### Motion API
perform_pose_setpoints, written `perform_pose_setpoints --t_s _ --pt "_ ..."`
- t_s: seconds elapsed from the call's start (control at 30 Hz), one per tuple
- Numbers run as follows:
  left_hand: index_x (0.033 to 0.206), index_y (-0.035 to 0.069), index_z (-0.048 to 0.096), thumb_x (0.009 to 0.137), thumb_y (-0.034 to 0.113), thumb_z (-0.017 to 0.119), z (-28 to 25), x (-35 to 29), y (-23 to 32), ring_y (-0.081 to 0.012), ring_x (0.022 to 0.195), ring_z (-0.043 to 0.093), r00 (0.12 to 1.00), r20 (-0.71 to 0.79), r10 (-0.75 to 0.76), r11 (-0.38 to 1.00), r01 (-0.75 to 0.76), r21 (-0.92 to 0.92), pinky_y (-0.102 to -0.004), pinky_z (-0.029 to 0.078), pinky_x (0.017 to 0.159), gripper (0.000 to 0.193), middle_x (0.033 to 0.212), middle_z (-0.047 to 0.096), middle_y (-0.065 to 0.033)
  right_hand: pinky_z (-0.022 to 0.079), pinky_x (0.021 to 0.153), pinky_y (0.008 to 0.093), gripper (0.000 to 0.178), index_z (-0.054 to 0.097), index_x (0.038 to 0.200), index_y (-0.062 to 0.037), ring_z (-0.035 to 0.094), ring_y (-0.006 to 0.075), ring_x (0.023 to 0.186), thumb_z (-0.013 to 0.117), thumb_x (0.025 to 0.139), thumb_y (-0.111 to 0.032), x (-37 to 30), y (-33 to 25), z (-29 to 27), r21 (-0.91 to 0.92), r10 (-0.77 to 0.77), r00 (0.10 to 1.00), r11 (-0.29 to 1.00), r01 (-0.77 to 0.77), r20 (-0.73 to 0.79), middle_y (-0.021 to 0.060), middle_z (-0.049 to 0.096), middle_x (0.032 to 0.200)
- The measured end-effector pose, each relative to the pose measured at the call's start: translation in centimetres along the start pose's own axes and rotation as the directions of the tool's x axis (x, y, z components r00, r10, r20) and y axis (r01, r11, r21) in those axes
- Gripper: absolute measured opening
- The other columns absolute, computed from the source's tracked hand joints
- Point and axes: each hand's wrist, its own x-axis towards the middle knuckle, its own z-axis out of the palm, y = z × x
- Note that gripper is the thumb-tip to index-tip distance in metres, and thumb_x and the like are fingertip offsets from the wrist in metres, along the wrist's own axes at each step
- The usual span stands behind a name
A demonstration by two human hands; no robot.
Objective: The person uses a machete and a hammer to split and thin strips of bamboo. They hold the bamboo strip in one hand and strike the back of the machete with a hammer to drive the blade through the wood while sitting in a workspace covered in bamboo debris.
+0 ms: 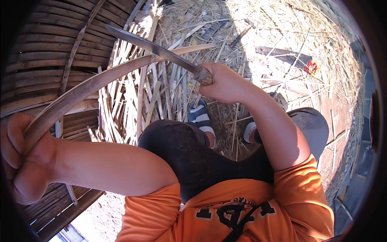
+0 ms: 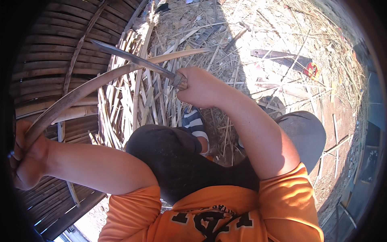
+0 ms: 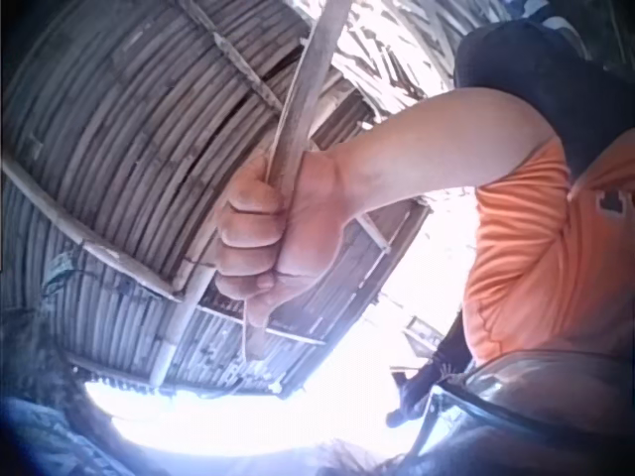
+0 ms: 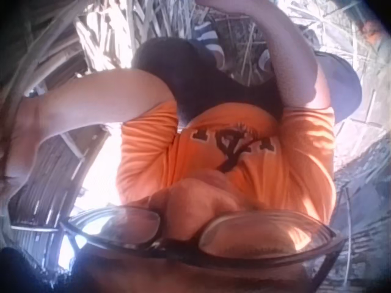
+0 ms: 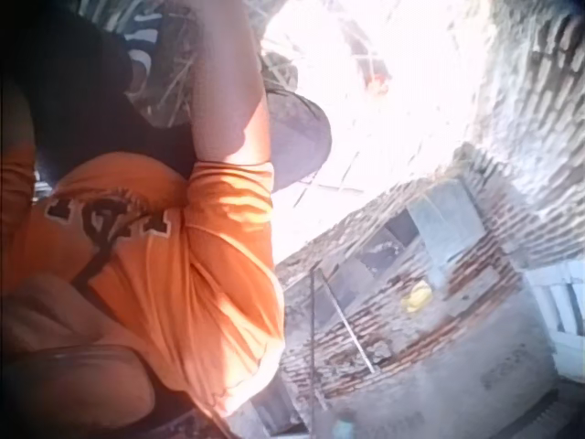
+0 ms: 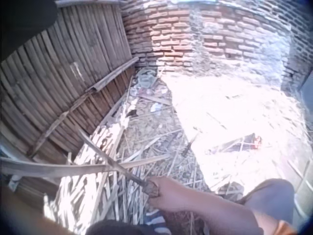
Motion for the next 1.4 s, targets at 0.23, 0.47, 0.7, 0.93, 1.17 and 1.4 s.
perform_pose_setpoints --t_s 0.23,0.47,0.7,0.93,1.17,1.4 --pt "0.056 0.024 0.040 0.082 0.022 0.045 -2.5 0.6 0.6 -0.0026 0.036 0.033 0.988 0.075 -0.135 0.989 0.130 0.072 -0.0183 0.030 0.042 0.026 0.050 0.039 0.0097 0.051 0.063 0.0390 0.044 0.061 0.121 0.0026 0.064 0.0277 0.063 0.067 0.080 -0.012 1.4 3.2 -0.8 -0.090 0.097 0.994 0.991 -0.101 -0.056 0.0173 0.064 0.072" --pt "0.050 0.028 0.033 0.084 0.025 0.046 0.1 0.1 0.2 0.0022 0.033 0.029 0.916 0.362 -0.173 0.909 0.290 -0.300 -0.0149 0.025 0.039 0.038 0.040 0.029 0.0156 0.051 0.065 0.0388 0.047 0.060 0.125 0.0009 0.065 0.0237 0.063 0.068 0.080 -0.012 1.5 3.2 0.2 -0.099 0.015 0.996 0.995 -0.023 -0.083 0.0172 0.065 0.071" --pt "0.049 0.030 0.033 0.084 0.027 0.050 -0.2 0.7 0.8 0.0031 0.032 0.027 0.886 0.414 -0.209 0.922 0.320 -0.220 -0.0122 0.025 0.039 0.039 0.038 0.032 0.0166 0.053 0.071 0.0422 0.050 0.061 0.123 0.0020 0.067 0.0326 0.071 0.069 0.077 -0.016 2.0 7.5 -1.6 -0.204 0.043 0.978 0.975 -0.085 -0.204 0.0232 0.066 0.077" --pt "0.049 0.030 0.033 0.084 0.031 0.049 -0.7 0.4 0.6 0.0022 0.035 0.028 0.931 0.314 -0.187 0.965 0.233 -0.117 -0.0146 0.024 0.042 0.038 0.041 0.031 0.0160 0.053 0.079 0.0456 0.038 0.064 0.109 0.0022 0.068 0.0398 0.084 0.069 0.077 -0.017 2.4 9.9 2.4 -0.060 0.080 0.974 0.994 -0.095 -0.214 0.0262 0.068 0.086" --pt "0.049 0.030 0.031 0.083 0.031 0.049 -1.5 0.8 1.3 0.0016 0.035 0.026 0.945 0.270 -0.185 0.978 0.205 -0.045 -0.0147 0.024 0.042 0.038 0.041 0.027 0.0175 0.053 0.086 0.0484 0.033 0.063 0.105 0.0041 0.068 0.0423 0.095 0.065 0.077 -0.015 1.9 6.5 -0.5 -0.117 0.095 0.960 0.985 -0.130 -0.265 0.0288 0.069 0.094" --pt "0.048 0.031 0.030 0.082 0.032 0.051 1.6 0.1 -0.1 0.0032 0.032 0.026 0.927 0.338 -0.162 0.910 0.273 -0.312 -0.0127 0.024 0.038 0.040 0.038 0.029 0.0185 0.053 0.089 0.0486 0.039 0.064 0.111 0.0050 0.067 0.0430 0.100 0.064 0.078 -0.016 2.7 12.8 1.7 -0.115 0.226 0.946 0.960 -0.257 -0.231 0.0305 0.068 0.100"
